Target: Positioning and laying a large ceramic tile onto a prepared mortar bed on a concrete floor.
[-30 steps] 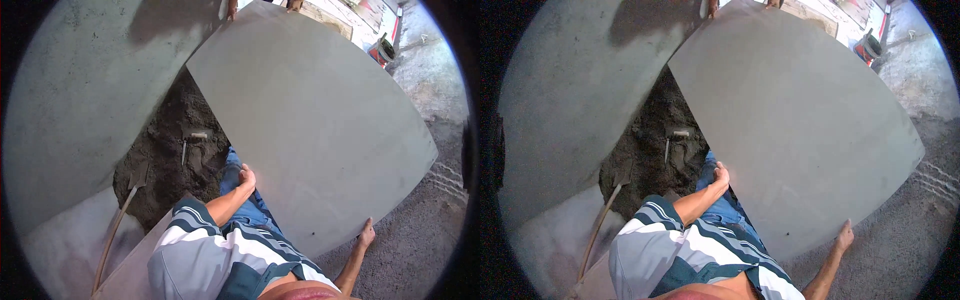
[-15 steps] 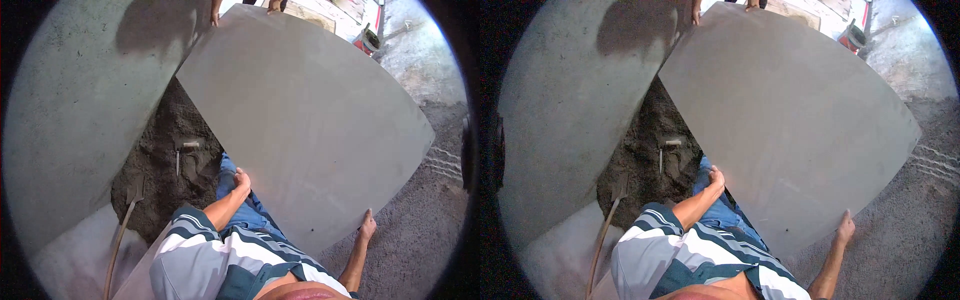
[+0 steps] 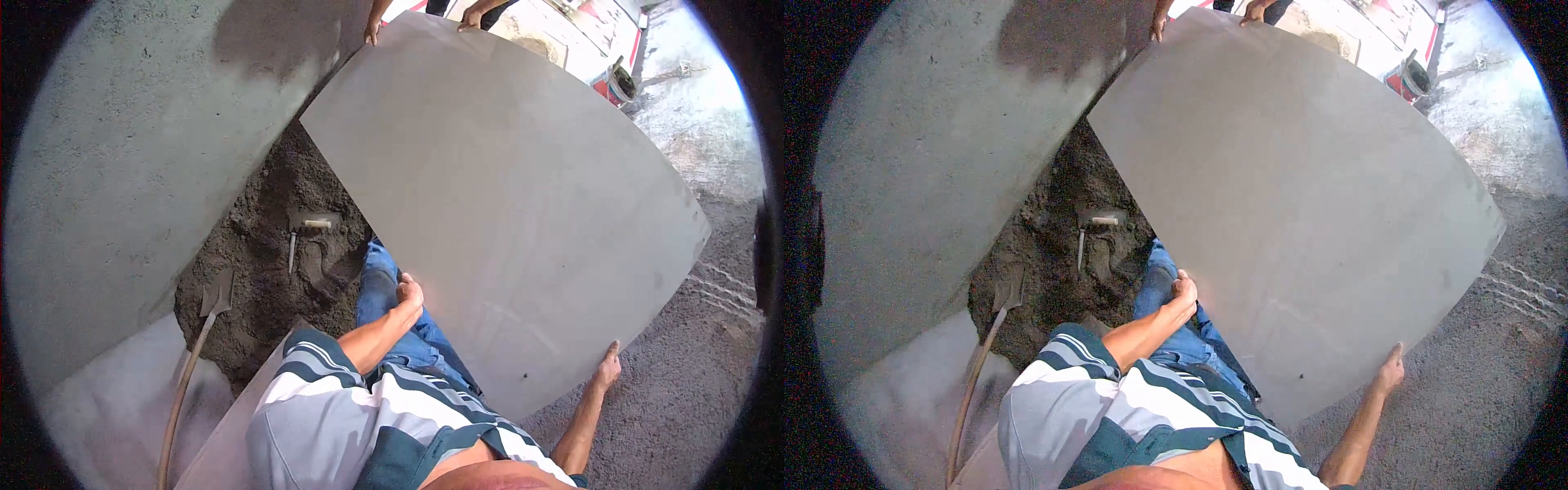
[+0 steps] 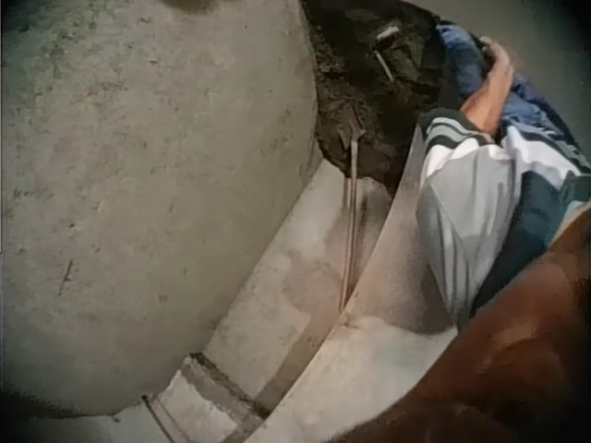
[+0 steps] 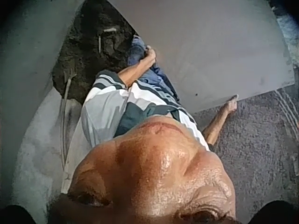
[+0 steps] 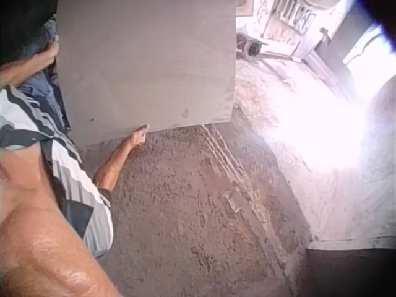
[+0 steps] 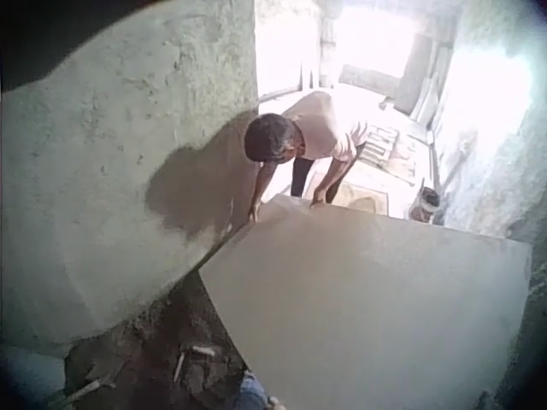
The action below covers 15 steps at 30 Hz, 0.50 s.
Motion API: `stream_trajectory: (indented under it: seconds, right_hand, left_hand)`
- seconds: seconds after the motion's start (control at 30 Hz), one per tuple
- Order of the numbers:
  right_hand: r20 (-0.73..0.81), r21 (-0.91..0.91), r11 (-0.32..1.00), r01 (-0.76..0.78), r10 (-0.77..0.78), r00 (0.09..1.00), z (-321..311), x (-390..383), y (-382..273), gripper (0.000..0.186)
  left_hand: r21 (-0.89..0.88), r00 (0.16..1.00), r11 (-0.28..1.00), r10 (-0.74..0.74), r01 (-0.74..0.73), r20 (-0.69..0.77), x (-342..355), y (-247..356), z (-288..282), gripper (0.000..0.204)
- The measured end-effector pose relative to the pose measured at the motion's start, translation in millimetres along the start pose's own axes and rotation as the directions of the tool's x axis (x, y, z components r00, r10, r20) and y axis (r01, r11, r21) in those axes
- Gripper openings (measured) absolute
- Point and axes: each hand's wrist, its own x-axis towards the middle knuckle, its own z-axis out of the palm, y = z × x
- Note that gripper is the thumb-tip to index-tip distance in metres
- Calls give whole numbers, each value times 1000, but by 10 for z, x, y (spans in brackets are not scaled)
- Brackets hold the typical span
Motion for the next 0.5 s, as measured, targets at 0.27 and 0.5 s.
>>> stream_trajectory:
  seconds: [0.27, 0.5]
  right_hand:
    - [-66, -27, 993, -111, 109, 992, 269, -146, -690, 57]
    - [-125, -80, 995, -60, 50, 991, 401, -29, -824, 61]
  left_hand:
    - [25, 999, 999, 28, -28, 16, -85, 78, -8, 63]
    - [-32, 992, 996, -81, 84, 101, -24, 145, 58, 63]
